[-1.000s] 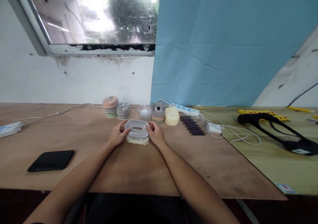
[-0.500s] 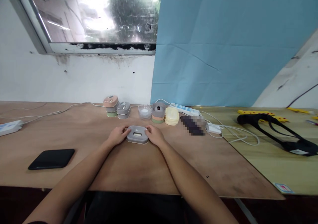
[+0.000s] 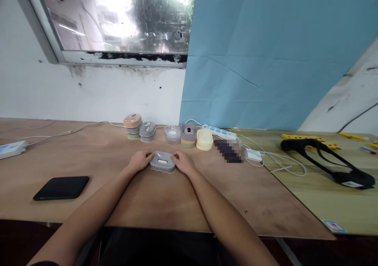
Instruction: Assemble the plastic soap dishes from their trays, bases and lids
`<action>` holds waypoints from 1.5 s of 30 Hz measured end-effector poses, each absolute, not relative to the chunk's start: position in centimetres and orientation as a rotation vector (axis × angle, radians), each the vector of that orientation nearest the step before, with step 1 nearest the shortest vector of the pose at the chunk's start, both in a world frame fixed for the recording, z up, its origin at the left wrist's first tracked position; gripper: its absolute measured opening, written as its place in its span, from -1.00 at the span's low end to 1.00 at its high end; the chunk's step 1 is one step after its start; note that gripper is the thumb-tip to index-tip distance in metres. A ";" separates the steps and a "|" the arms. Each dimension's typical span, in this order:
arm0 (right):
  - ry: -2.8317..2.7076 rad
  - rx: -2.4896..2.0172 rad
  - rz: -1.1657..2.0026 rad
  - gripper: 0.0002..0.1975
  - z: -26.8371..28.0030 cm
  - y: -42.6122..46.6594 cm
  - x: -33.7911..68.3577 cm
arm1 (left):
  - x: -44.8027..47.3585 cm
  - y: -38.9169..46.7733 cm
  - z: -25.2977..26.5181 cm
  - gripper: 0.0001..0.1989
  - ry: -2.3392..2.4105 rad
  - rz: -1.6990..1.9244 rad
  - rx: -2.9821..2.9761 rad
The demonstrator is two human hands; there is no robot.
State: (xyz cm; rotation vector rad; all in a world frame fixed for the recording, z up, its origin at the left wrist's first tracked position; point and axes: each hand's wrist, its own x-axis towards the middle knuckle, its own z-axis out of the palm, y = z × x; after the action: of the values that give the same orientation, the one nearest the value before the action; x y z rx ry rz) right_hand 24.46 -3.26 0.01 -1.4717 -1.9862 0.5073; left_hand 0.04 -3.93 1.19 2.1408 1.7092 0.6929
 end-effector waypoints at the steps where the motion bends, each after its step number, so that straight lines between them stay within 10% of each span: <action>1: -1.991 -1.468 0.514 -0.72 0.0 -3.3 24.5 | 0.0 -3.9 1.1 -0.60 1.710 0.688 2.147; 45: -1.631 -1.254 0.148 -0.67 4.5 2.1 21.3 | -0.9 -3.9 1.0 -0.54 1.506 0.776 2.185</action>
State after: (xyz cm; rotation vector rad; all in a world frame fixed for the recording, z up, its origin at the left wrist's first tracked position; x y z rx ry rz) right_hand 21.29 2.07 4.52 -1.2538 -1.6306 0.1480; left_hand -0.89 -3.94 0.99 2.1854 1.5062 0.7758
